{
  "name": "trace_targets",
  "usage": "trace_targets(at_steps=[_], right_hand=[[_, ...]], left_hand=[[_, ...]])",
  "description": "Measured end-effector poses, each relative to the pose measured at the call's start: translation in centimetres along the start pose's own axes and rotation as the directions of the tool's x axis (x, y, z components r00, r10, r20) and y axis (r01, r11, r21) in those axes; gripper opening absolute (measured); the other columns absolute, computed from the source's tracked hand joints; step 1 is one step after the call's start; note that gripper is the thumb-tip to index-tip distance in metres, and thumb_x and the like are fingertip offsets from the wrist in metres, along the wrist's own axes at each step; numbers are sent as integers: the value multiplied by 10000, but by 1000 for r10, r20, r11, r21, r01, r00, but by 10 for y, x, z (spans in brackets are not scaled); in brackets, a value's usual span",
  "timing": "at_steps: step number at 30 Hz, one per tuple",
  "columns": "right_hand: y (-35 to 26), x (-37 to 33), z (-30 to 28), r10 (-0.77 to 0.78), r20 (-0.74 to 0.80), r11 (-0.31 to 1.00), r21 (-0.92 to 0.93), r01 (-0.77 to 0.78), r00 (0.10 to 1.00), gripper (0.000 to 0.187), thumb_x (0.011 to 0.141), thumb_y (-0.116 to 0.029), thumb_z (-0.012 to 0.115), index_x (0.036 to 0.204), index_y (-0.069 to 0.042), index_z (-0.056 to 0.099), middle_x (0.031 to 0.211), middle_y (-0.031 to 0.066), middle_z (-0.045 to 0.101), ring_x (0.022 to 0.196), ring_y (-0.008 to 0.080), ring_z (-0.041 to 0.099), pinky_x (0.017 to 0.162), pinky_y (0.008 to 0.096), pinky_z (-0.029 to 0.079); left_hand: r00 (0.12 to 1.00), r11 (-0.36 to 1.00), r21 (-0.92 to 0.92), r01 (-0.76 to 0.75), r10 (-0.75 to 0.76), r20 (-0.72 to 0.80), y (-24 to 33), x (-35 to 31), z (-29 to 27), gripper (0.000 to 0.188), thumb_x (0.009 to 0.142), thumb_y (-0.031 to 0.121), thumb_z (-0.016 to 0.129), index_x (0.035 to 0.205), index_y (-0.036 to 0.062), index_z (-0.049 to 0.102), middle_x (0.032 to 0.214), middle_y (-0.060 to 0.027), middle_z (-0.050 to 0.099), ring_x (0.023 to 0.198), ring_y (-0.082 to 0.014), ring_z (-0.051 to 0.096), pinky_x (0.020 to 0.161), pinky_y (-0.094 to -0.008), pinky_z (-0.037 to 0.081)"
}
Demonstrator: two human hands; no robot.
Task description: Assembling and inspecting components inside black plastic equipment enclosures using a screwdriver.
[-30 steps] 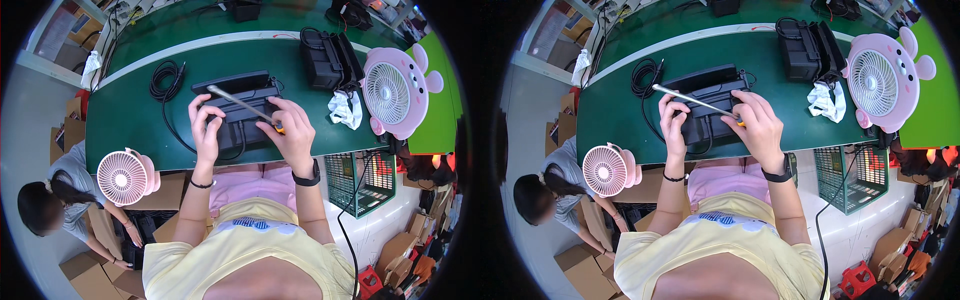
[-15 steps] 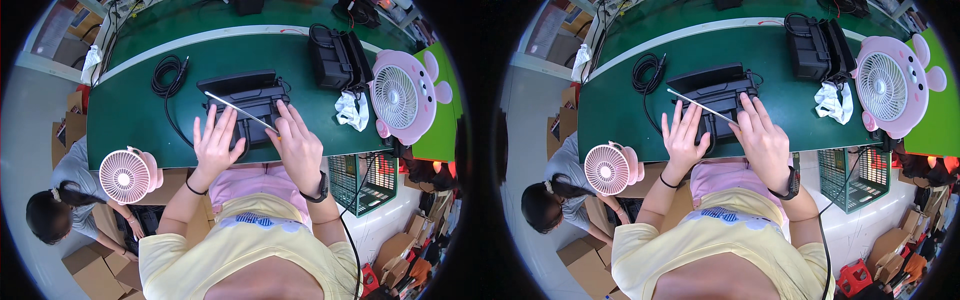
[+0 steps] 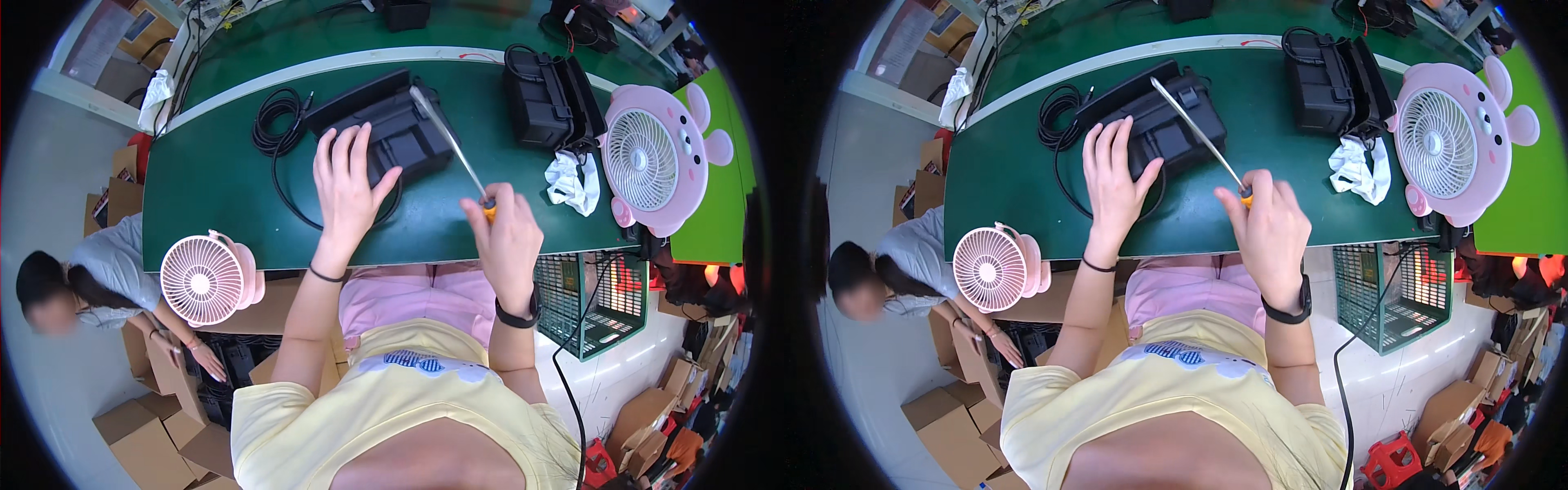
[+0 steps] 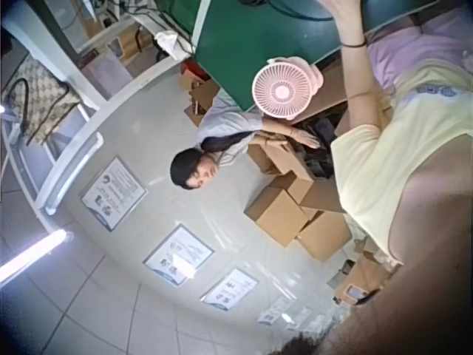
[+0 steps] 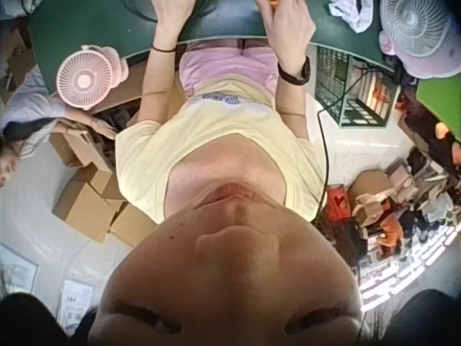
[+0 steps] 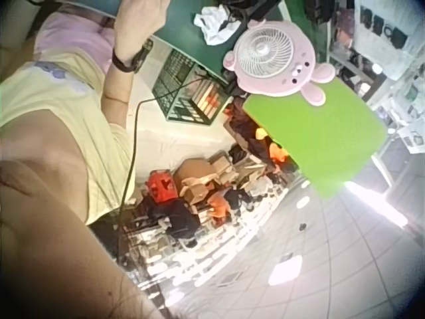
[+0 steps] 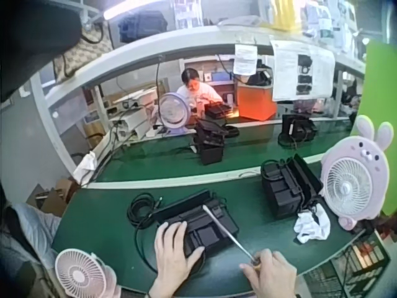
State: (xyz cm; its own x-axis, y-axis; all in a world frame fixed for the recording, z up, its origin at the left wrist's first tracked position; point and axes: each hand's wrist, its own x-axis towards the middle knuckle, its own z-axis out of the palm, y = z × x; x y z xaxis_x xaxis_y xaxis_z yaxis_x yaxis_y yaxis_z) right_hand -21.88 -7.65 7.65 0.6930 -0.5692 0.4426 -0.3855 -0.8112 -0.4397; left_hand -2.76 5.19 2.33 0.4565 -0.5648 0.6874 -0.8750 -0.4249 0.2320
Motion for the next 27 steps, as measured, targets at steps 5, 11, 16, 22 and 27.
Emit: trace_targets(at_steps=[5, 11, 16, 22, 27], right_hand=[[9, -19, 18, -49, 196, 995, 94, 31, 979, 318, 932, -203, 666, 1206, -107, 538, 827, 114, 623, 634, 298, 650, 550, 399, 520], [-1, -20, 25, -72, 176, 997, 7, 72, 982, 354, 931, -162, 657, 1278, -144, 588, 850, 96, 630, 638, 260, 661, 535, 364, 532], [-7, -17, 26, -90, 146, 994, -41, 97, 985, 356, 926, -170, 668, 1277, -143, 611, 833, 78, 633, 626, 241, 662, 522, 347, 535], [-11, -14, 24, -103, 143, 990, -79, 115, 984, 333, 933, -167, 662, 1262, -127, 622, 800, 88, 643, 608, 245, 663, 514, 334, 539], [3, -12, 33, -48, 348, 918, 384, -96, 936, 368, 969, -136, 616, 1326, -77, 551, 753, 136, 667, 596, 288, 660, 555, 384, 535]], left_hand=[[996, 994, 78, 82, -81, -24, 9, 6, 11, 683, 829, 270, 766, 1411, 50, 486, 1350, -159, 497, 1297, -424, 410, 1084, -542, 347], [993, 996, -42, 84, -87, -76, 0, 1, 13, 703, 791, 221, 781, 1399, 29, 483, 1396, -157, 499, 1336, -421, 395, 1115, -502, 341], [982, 972, -203, 115, -142, -127, -9, 1, 17, 747, 729, 195, 792, 1394, 45, 487, 1434, -171, 462, 1338, -410, 399, 1116, -492, 341], [970, 962, -205, 180, -209, -128, -10, 0, 19, 732, 711, 205, 792, 1374, 76, 510, 1454, -207, 385, 1330, -425, 373, 1092, -528, 351], [973, 958, -235, 167, -199, -118, -13, 2, 20, 716, 712, 196, 785, 1366, 82, 516, 1433, -197, 399, 1335, -422, 366, 1095, -527, 346]])
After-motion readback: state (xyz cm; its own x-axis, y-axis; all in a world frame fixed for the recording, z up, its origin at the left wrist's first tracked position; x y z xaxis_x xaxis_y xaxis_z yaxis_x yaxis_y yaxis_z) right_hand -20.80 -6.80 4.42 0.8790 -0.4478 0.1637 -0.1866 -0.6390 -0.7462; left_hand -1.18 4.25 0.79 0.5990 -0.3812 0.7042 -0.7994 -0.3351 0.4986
